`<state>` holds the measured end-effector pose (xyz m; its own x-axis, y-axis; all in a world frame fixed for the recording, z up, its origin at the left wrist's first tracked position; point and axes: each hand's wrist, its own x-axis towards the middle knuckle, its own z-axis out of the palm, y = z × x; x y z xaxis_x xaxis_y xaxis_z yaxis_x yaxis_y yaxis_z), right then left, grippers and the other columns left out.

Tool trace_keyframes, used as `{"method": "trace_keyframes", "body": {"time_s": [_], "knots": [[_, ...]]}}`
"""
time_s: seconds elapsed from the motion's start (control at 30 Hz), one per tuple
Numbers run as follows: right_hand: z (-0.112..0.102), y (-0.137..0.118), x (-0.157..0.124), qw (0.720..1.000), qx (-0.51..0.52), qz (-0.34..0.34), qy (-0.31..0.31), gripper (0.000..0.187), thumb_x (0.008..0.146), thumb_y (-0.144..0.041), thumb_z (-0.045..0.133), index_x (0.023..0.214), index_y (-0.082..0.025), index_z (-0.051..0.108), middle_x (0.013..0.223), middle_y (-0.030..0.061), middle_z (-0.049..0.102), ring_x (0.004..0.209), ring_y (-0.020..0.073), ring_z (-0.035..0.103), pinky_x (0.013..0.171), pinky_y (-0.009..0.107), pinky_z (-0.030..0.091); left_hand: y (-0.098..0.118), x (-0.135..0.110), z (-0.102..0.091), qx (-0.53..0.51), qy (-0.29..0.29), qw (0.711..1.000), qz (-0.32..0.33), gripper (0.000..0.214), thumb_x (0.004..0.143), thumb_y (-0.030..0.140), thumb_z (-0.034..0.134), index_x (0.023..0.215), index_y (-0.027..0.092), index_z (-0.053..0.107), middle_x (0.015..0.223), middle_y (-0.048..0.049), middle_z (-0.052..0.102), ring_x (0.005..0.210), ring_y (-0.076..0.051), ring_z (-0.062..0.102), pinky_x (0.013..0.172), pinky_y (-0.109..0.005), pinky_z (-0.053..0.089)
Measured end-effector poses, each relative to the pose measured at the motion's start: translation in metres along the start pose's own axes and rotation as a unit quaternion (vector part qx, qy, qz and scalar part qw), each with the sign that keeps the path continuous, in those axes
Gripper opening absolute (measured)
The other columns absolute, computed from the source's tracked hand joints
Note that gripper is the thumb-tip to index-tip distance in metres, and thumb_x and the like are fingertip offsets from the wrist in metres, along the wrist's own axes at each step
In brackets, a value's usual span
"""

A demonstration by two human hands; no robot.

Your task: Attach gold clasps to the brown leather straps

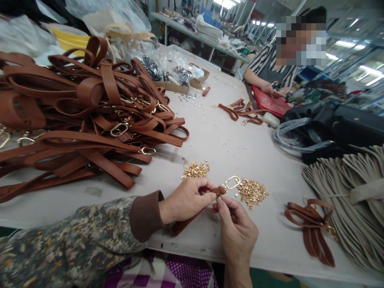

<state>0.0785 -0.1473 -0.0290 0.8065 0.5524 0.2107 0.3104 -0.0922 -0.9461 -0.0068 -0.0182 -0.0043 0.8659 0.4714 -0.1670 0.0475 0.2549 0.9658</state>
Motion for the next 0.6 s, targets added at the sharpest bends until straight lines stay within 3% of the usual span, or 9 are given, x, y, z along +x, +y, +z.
{"method": "trace_keyframes", "body": {"time_s": [0.1,0.33,0.47,0.6], "knots": [[-0.004,0.009,-0.001,0.997,-0.053,-0.052,-0.017,0.014,0.084,-0.029,0.07,0.096,-0.021,0.073,0.082,0.0013,0.072,0.068,0.013,0.067,0.067,0.024,0.056,0.0,0.0,0.0,0.04,0.008,0.999,0.031,0.016,0.08,0.014,0.058,0.089,0.01,0.071,0.08,-0.0037,0.068,0.071,-0.011,0.058,0.067,-0.022,0.044],[-0.008,0.011,0.003,0.983,-0.103,-0.147,-0.034,0.014,0.086,-0.021,0.066,0.099,-0.024,0.071,0.093,0.0016,0.072,0.082,0.0138,0.067,0.076,0.026,0.053,-0.005,0.0,-0.001,0.119,0.0,0.99,0.08,0.018,0.083,0.014,0.054,0.088,0.012,0.072,0.075,-0.0008,0.065,0.066,-0.011,0.053,0.061,-0.022,0.039],[-0.003,0.009,0.001,0.993,-0.081,-0.091,-0.009,0.015,0.085,-0.028,0.067,0.097,-0.02,0.07,0.093,0.0046,0.073,0.083,0.0168,0.068,0.077,0.03,0.055,-0.005,-0.002,-0.001,0.169,0.004,0.978,0.125,0.019,0.082,0.009,0.054,0.086,0.013,0.072,0.075,-0.0005,0.064,0.069,-0.011,0.054,0.063,-0.022,0.04],[0.008,0.007,-0.002,0.999,0.032,0.015,0.033,0.019,0.08,-0.032,0.073,0.088,-0.017,0.064,0.079,0.0021,0.07,0.07,0.0149,0.067,0.064,0.026,0.056,-0.005,-0.003,-0.002,0.202,0.021,0.965,0.169,0.019,0.082,0.007,0.056,0.089,0.013,0.073,0.077,-0.0012,0.066,0.073,-0.012,0.057,0.068,-0.023,0.042]]}}
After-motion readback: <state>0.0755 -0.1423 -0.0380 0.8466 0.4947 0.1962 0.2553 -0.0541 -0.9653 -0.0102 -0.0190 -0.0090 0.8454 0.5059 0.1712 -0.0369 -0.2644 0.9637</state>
